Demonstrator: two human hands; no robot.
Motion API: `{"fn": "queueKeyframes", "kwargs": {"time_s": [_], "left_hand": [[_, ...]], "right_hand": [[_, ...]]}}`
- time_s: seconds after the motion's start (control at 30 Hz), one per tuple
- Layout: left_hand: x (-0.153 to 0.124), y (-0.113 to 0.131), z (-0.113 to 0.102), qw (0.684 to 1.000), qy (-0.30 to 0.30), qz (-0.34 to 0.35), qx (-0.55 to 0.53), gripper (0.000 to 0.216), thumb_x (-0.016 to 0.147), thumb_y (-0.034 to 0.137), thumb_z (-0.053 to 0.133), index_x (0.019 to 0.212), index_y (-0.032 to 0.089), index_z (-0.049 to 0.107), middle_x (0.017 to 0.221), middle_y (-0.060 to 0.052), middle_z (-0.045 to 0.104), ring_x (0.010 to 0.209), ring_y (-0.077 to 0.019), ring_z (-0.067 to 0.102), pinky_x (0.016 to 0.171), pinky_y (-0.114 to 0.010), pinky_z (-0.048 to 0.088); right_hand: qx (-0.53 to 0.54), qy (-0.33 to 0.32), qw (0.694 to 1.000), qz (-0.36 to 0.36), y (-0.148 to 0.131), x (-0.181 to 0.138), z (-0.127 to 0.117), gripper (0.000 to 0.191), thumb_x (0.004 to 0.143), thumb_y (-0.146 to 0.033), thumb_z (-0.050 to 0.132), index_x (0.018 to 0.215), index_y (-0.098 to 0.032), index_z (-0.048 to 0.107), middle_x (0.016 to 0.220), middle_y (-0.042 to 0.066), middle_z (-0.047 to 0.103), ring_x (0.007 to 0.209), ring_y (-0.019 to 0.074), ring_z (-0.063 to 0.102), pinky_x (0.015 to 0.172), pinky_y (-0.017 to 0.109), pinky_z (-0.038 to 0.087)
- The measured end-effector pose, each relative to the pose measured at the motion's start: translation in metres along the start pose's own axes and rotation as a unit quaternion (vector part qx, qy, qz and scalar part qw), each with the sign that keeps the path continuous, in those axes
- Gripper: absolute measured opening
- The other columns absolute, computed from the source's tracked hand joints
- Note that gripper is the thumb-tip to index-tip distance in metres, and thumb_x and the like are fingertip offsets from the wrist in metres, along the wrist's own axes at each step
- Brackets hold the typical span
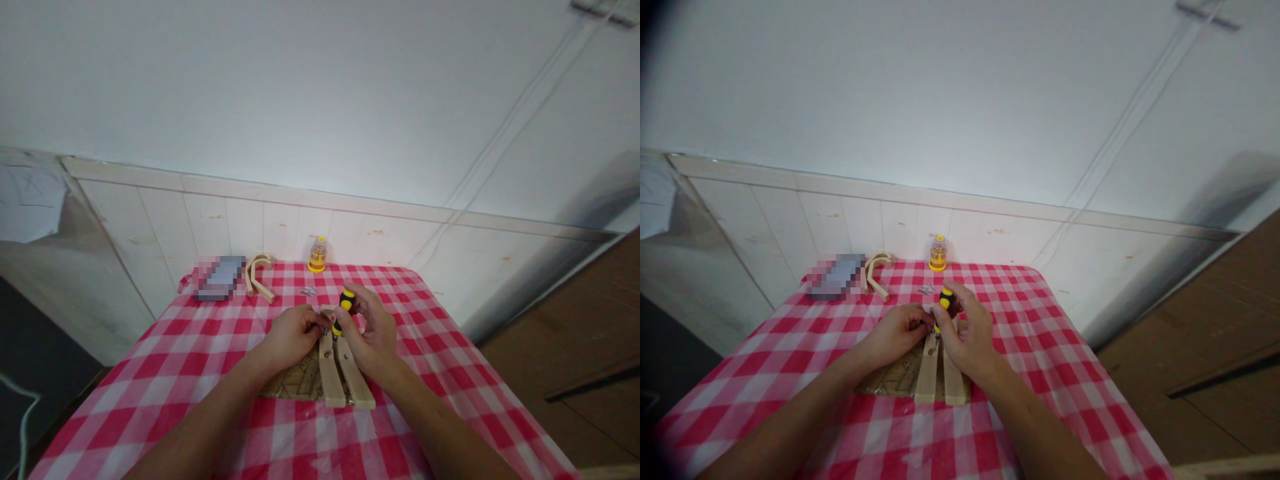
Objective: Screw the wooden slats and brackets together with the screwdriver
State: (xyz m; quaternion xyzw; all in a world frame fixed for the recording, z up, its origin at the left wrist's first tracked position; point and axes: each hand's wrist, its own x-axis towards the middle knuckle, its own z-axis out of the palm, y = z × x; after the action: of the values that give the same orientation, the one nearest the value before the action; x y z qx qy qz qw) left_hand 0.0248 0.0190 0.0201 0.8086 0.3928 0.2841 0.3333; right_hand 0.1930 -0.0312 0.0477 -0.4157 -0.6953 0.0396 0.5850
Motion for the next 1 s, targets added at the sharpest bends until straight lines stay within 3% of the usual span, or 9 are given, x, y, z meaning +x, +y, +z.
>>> {"fn": "queueKeyframes", "kwargs": {"time_s": [0.17,0.63,0.8,1.0], "left_hand": [[0.001,-0.002,0.000,1.000,-0.006,-0.013,0.012,0.023,0.081,0.016,0.055,0.084,0.019,0.077,0.092,-0.006,0.076,0.088,-0.0226,0.069,0.081,-0.033,0.052],[0.000,0.003,-0.003,1.000,-0.007,-0.018,0.013,0.026,0.083,0.018,0.055,0.092,0.020,0.079,0.094,-0.007,0.076,0.089,-0.0230,0.070,0.082,-0.032,0.052],[-0.001,0.006,-0.004,1.000,-0.007,-0.015,0.002,0.026,0.082,0.017,0.055,0.089,0.020,0.079,0.097,-0.007,0.077,0.089,-0.0228,0.070,0.081,-0.032,0.052],[0.000,0.003,-0.002,1.000,-0.004,-0.010,0.023,0.024,0.083,0.019,0.054,0.088,0.019,0.078,0.092,-0.006,0.076,0.086,-0.0222,0.069,0.078,-0.030,0.052]], "right_hand": [[0.000,-0.022,1.000,0.011,0.001,-0.005,0.001,0.035,0.093,-0.025,0.064,0.127,-0.028,0.061,0.108,0.008,0.074,0.088,0.0216,0.074,0.078,0.036,0.062],[0.000,-0.056,0.998,-0.004,-0.005,-0.005,-0.002,0.034,0.093,-0.025,0.063,0.127,-0.027,0.060,0.105,0.008,0.075,0.085,0.0224,0.075,0.076,0.036,0.063],[-0.027,-0.052,0.997,-0.042,-0.011,-0.002,-0.003,0.032,0.090,-0.022,0.066,0.121,-0.027,0.062,0.099,0.005,0.075,0.077,0.0197,0.073,0.071,0.033,0.060],[-0.020,-0.017,0.999,-0.025,-0.009,-0.001,0.002,0.031,0.088,-0.023,0.068,0.118,-0.028,0.061,0.085,0.001,0.070,0.067,0.0167,0.065,0.062,0.030,0.055]]}}
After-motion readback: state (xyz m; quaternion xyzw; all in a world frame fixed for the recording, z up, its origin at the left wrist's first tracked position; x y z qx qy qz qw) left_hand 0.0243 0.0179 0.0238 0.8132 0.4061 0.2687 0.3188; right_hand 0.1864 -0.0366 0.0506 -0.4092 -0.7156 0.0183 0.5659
